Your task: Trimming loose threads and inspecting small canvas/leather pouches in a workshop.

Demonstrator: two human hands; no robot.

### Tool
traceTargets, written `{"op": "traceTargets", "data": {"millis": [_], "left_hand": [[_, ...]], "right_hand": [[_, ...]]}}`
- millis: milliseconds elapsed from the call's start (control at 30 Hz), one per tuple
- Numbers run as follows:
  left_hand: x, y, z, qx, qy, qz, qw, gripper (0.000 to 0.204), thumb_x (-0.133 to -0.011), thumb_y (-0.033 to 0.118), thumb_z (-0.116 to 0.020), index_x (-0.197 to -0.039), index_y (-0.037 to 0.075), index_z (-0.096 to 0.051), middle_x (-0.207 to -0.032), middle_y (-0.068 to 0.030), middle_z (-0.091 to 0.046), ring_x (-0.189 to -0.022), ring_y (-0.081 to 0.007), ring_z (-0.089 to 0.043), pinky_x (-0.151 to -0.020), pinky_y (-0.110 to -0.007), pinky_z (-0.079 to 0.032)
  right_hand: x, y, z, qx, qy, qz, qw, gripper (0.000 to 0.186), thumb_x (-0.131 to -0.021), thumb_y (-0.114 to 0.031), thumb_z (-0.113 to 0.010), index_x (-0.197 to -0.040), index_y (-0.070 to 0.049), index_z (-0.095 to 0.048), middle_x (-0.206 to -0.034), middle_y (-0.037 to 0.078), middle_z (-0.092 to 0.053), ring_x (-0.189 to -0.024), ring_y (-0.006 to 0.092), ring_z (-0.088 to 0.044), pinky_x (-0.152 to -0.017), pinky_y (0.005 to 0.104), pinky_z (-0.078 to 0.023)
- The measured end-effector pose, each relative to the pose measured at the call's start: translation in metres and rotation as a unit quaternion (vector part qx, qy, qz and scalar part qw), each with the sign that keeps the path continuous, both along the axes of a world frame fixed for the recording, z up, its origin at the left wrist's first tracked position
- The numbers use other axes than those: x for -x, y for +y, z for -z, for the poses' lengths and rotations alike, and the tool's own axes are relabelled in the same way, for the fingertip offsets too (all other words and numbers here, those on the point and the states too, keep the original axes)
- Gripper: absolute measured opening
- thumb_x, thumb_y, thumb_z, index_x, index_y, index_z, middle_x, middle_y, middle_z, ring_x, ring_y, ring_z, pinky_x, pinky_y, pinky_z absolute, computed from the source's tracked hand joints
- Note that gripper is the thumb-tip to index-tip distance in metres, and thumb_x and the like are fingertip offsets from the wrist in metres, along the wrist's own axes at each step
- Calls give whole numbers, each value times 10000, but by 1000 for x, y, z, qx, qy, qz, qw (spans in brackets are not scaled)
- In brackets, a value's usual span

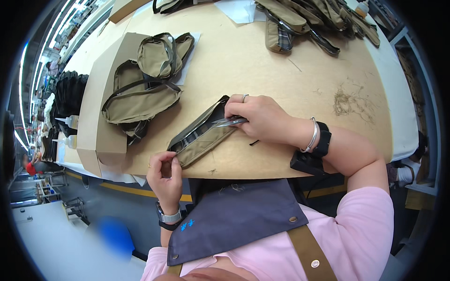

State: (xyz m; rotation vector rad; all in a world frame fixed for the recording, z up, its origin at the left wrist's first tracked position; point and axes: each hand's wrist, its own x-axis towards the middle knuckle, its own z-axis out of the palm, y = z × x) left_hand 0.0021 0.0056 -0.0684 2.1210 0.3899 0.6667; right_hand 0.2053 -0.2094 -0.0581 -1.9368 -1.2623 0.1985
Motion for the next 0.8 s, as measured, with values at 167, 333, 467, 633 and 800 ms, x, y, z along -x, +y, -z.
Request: {"op": "traceTargets", "data": {"millis": [167,333,467,633,800], "left_hand": [[-24,-11,-18,-227,18,35,973,214,-781,-90,-644,-949,38,-684,-988,-130,-632,-973,-317,-609,-845,-402,-493],[-47,-31,-22,-265,-42,155,951,201,-785,-60,-713,-966,24,-684,-995,-103,-668,-957,-309,-647,-848,-417,-508],[-60,-45,-21,-221,-31,186,957,185,-802,-23,-741,-968,29,-677,-945,-104,-670,-853,-293,-648,-739,-386,-514],[-73,-55,-16,-231,10,146,962,179,-818,50,-770,-973,48,-679,-907,-97,-609,-841,-291,-595,-707,-401,-489],[-71,-50,-11,-237,8,145,961,190,-795,79,-765,-956,72,-664,-921,-62,-588,-861,-279,-574,-681,-396,-494]], "right_hand": [[-2,-3,3,-14,24,11,1000,197,-777,25,-697,-952,-52,-646,-1018,72,-682,-862,312,-672,-731,381,-538],[-2,2,1,-130,93,15,987,154,-833,6,-728,-965,-3,-649,-980,130,-659,-825,296,-655,-723,361,-523],[4,-2,-10,-73,120,37,989,139,-859,-20,-733,-965,4,-647,-969,131,-647,-813,292,-646,-719,350,-519],[12,-7,2,-108,81,11,991,165,-814,21,-706,-968,6,-649,-962,134,-642,-811,300,-650,-692,369,-517],[10,-9,-2,-87,67,2,994,199,-796,38,-683,-988,0,-650,-973,136,-648,-812,318,-660,-693,377,-528]]}}
